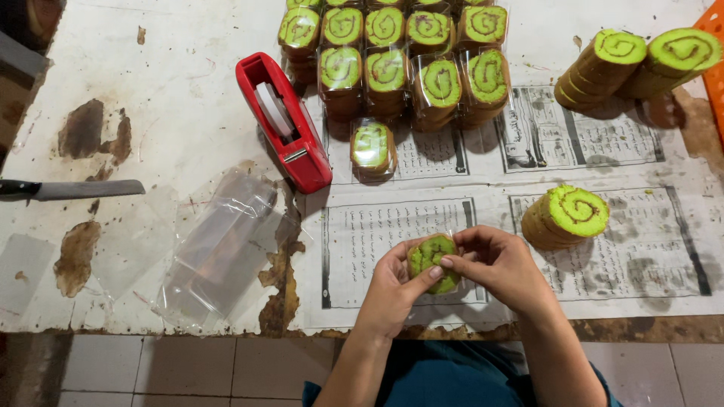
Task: The person packages green cake rolls by individually wrapping them in plastic film and securing the wrap with adhesive tape.
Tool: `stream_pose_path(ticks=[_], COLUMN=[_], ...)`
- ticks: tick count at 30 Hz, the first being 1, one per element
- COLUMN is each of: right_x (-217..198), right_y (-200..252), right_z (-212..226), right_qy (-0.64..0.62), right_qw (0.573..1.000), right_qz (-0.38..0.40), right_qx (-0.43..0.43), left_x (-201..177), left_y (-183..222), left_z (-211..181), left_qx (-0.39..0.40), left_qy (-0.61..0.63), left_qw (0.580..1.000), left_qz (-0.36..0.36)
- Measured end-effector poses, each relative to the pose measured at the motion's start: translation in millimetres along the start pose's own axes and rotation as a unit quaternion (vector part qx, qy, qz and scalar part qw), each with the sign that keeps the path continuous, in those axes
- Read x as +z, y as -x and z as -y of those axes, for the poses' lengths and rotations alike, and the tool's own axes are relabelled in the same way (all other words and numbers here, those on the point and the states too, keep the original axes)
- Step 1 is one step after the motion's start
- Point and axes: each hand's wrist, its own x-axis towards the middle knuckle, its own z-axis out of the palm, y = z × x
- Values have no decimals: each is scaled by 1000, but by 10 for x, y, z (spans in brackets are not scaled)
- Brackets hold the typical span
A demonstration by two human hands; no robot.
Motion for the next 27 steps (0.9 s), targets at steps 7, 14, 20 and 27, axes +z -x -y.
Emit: stream_pose_path(ticks=[7,14,20,27], right_x=[43,56,48,120], right_y=[-21,-14,-25,-41], right_z=[-55,9,34,57], right_qy=[-9,-5,-9,-22], right_qw=[1000,1000,1000,1000], right_qz=[-15,-14,-1,8], right_qx=[-11,-3,-10,-7], left_x=[-21,61,7,-65], left_y=[-49,55,49,67], left_z=[91,-150,-154,-77], left_qx=[23,1,2,54], left_qy=[-18,-51,-85,-67], left_qw=[999,999,996,996], left_qz=[-17,-11,-32,-26])
